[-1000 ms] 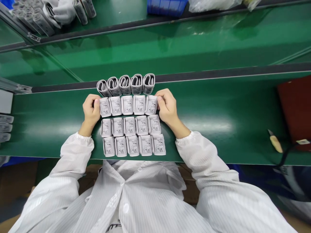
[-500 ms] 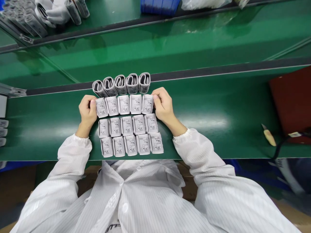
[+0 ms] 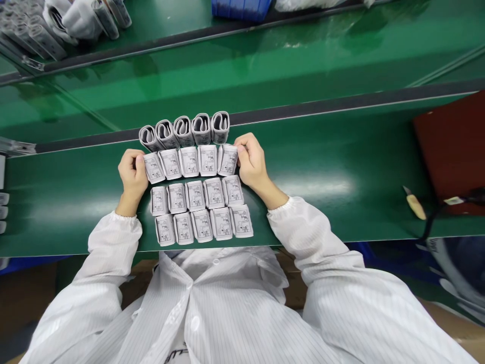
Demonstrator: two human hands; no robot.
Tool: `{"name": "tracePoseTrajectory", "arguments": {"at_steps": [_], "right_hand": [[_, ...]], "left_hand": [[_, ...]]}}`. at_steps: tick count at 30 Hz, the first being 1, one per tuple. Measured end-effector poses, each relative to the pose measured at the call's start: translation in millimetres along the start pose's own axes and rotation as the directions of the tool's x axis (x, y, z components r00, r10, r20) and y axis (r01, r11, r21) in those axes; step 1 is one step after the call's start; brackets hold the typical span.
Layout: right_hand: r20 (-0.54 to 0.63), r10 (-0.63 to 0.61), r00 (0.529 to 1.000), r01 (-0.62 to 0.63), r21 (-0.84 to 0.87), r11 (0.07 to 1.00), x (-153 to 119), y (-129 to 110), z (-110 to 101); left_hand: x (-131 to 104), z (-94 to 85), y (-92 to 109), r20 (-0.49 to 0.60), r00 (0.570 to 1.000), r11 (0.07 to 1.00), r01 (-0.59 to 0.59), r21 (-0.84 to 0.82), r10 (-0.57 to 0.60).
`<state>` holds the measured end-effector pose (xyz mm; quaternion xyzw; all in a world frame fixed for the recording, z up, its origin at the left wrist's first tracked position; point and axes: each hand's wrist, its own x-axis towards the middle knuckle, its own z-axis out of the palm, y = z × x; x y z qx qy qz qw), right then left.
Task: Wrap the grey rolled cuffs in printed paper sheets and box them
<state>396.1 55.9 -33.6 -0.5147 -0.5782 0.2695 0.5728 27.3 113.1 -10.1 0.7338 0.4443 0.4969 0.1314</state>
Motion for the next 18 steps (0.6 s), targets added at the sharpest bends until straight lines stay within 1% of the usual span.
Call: {"name": "tracePoseTrajectory", "arguments": {"at_steps": [7, 13, 18], "right_hand": [[-0.021, 0.026, 0.999, -0.025, 0.074, 0.997, 2, 5, 1], [-0.017, 0.055, 0.998, -0.052, 0.125, 0.991, 3, 12, 1], [-0.015, 0.03, 0.999, -0.028, 0.122, 0.992, 4, 10, 2]], "left_hand": [[1, -1.0, 4, 0.021, 0.997, 0.997, 0.07, 0.036, -0.07], [1, -0.5, 0, 0.011, 0.997, 0.997, 0.073, 0.028, -0.074], [2, 0.0, -4, 0.004, 0.997, 0.996, 0.081, 0.03, -0.081]]}}
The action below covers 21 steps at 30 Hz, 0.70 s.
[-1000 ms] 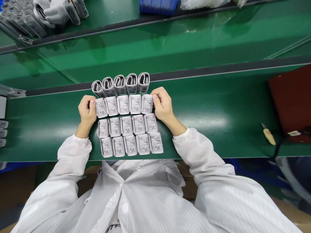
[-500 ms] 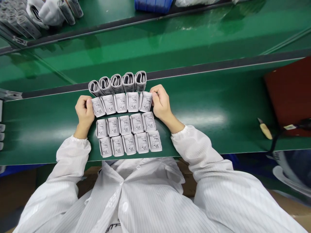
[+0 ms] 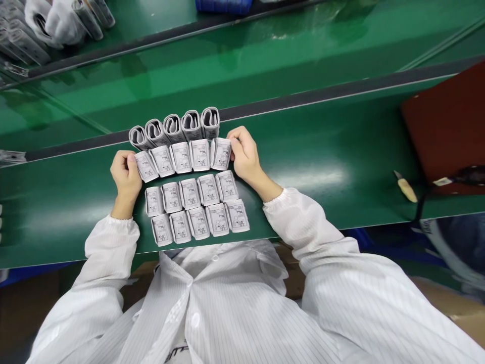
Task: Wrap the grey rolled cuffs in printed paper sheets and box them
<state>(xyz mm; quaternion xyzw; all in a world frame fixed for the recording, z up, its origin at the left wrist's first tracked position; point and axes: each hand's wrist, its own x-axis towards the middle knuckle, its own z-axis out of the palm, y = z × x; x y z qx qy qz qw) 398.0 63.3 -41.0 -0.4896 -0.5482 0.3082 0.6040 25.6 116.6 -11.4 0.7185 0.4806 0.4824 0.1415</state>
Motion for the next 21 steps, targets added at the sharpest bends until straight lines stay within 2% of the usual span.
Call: {"name": "tracePoseTrajectory", "arguments": {"at_steps": [6, 21], "right_hand": [[0.01, -0.032, 0.999, 0.032, 0.002, 0.999, -0.4, -2.8, 0.4], [0.017, -0.009, 1.0, 0.009, -0.025, 1.0, -0.6, -6.0, -0.1]], "left_hand": [[0.2, -0.2, 0.1, 0.003, 1.0, 1.0, 0.006, -0.016, -0.006], [0.4, -1.4, 3.3, 0.02, 1.0, 1.0, 0.002, 0.019, -0.002]]}}
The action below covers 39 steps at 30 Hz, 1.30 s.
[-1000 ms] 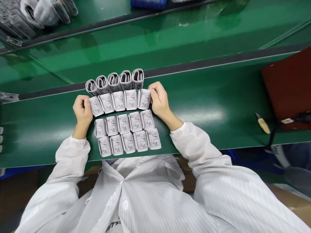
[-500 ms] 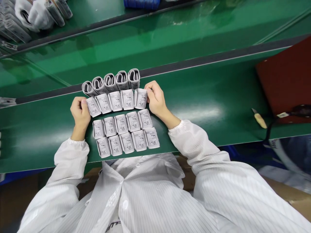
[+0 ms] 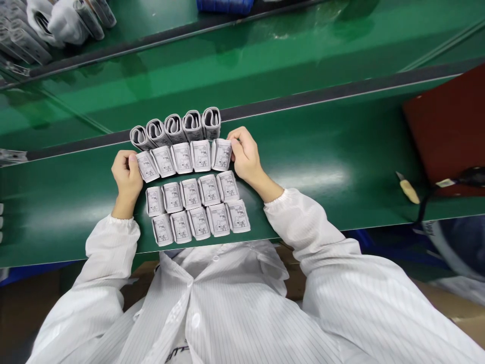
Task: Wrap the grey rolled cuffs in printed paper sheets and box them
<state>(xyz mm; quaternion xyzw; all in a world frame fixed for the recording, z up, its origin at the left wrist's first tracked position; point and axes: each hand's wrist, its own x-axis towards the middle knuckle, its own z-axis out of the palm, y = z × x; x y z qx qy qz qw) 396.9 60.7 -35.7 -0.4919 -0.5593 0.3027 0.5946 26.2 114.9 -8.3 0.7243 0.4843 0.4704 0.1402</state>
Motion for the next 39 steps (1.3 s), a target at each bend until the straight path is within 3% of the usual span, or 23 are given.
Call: {"name": "tracePoseTrajectory", "arguments": {"at_steps": [21, 31, 39], "right_hand": [[-0.029, 0.045, 0.999, -0.046, -0.033, 0.998, -2, 2, 1], [-0.056, 0.016, 0.998, -0.017, -0.027, 0.999, -7, 17, -4], [-0.08, -0.031, 0.996, 0.028, -0.036, 0.999, -6, 9, -2]], "left_hand": [[-2, 0.8, 7, 0.014, 1.0, 1.0, 0.015, -0.003, -0.015], [-6, 4.3, 5, 0.01, 0.999, 0.998, -0.046, -0.05, 0.046], [-8, 4.1, 9, 0.029, 0.999, 0.995, -0.039, -0.086, 0.041]]}}
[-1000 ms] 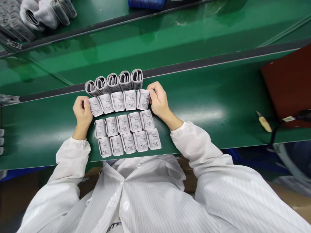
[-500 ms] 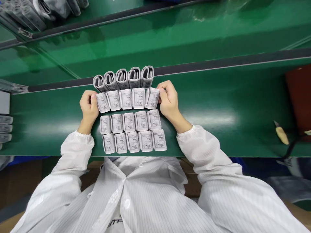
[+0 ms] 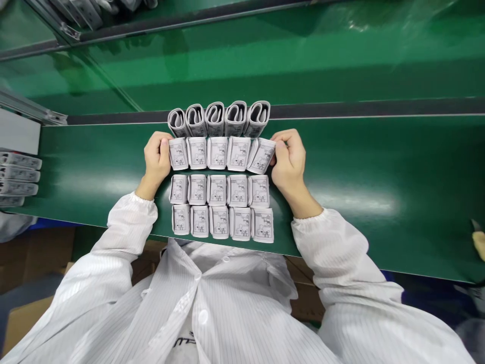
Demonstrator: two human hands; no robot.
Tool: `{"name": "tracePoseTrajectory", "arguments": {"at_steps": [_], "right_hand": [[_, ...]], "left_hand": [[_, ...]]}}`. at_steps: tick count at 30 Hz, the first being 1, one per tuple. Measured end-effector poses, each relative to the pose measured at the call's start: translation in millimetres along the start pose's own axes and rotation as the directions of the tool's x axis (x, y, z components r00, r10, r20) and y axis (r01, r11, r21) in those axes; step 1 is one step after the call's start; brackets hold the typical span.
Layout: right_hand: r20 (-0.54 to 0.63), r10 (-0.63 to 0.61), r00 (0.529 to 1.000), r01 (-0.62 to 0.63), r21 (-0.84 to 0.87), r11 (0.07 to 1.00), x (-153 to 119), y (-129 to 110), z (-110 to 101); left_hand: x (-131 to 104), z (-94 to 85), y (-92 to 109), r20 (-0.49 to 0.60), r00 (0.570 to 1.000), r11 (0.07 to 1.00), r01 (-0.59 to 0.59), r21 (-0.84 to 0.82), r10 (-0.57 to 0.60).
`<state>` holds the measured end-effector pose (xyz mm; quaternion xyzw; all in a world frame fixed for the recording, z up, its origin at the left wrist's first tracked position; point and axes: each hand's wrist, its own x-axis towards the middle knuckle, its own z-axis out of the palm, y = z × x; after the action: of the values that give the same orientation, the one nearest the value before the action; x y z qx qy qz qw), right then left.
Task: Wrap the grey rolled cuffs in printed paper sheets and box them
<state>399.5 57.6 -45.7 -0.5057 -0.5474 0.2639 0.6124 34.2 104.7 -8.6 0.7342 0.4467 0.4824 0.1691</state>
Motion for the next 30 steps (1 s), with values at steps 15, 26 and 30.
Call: {"name": "tracePoseTrajectory", "arguments": {"at_steps": [15, 26, 30], "right_hand": [[-0.007, 0.015, 1.0, -0.015, 0.006, 1.0, -1.3, -3.2, -0.1], [-0.012, 0.028, 1.0, -0.028, 0.0, 1.0, -1.4, -1.3, -1.0], [-0.006, 0.003, 1.0, -0.003, -0.01, 1.0, 0.0, -1.9, 0.6]], "left_hand": [[1.4, -0.8, 1.8, 0.006, 1.0, 0.998, 0.026, 0.053, -0.026], [0.1, 1.7, 1.2, 0.017, 0.998, 0.997, 0.063, 0.04, -0.064], [0.8, 1.8, 0.6, 0.021, 0.998, 0.998, 0.062, 0.028, -0.063]]}}
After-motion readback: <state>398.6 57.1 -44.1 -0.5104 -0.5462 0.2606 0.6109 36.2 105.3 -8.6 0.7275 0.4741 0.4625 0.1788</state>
